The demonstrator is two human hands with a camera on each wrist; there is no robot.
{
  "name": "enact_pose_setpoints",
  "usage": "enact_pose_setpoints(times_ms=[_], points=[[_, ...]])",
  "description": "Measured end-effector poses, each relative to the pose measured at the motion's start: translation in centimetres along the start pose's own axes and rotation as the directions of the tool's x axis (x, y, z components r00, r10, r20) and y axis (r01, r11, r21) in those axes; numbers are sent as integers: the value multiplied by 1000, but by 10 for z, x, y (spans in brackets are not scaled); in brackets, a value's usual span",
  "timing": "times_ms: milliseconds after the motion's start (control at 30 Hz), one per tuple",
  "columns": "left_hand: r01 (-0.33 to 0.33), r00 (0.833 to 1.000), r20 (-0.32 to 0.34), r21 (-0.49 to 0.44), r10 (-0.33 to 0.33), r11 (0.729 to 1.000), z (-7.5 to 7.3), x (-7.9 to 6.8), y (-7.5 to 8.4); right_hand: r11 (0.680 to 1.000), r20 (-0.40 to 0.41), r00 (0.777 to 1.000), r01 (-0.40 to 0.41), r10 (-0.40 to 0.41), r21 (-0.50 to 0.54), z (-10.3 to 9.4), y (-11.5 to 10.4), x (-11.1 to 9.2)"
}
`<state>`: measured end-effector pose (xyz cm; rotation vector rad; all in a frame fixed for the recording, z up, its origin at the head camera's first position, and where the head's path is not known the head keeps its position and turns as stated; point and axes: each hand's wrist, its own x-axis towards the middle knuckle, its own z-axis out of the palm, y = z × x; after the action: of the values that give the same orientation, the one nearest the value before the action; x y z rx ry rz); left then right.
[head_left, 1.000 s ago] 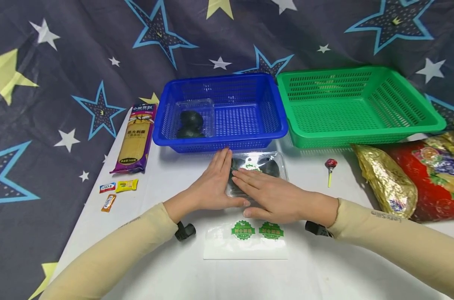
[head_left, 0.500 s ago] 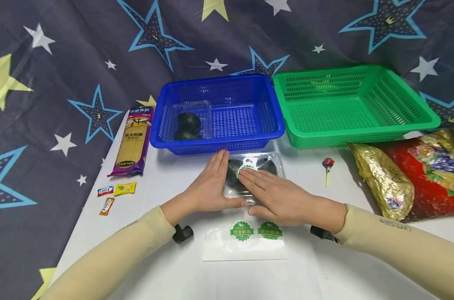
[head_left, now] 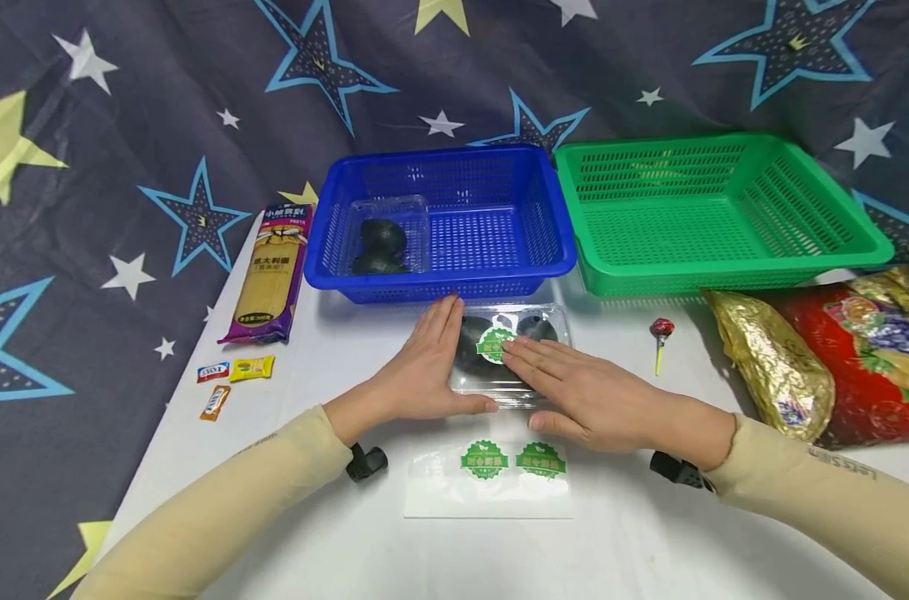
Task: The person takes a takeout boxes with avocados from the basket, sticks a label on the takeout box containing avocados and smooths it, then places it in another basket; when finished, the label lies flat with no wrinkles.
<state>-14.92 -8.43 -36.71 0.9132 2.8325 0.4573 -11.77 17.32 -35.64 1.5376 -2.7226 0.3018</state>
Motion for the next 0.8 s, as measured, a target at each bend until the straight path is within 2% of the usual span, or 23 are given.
enact_pose_setpoints(times_ms=[200,467,633,800], points=[[-5,1000,12,-15,5,1000,0,-1,-1,997,16,997,74,-75,30,2,0,19],[-8,1000,24,0,8,1000,0,-1,0,999,77,997,9,-6,-38,0,-3,44],[9,1000,5,13,-9,1000,-1,-1,1,997,87,995,-40,46,-65,-3,-1,40],[22,1000,-4,26,-22,999,-1,-1,1,992,64,994,-87,94,-96,-4,-1,28]])
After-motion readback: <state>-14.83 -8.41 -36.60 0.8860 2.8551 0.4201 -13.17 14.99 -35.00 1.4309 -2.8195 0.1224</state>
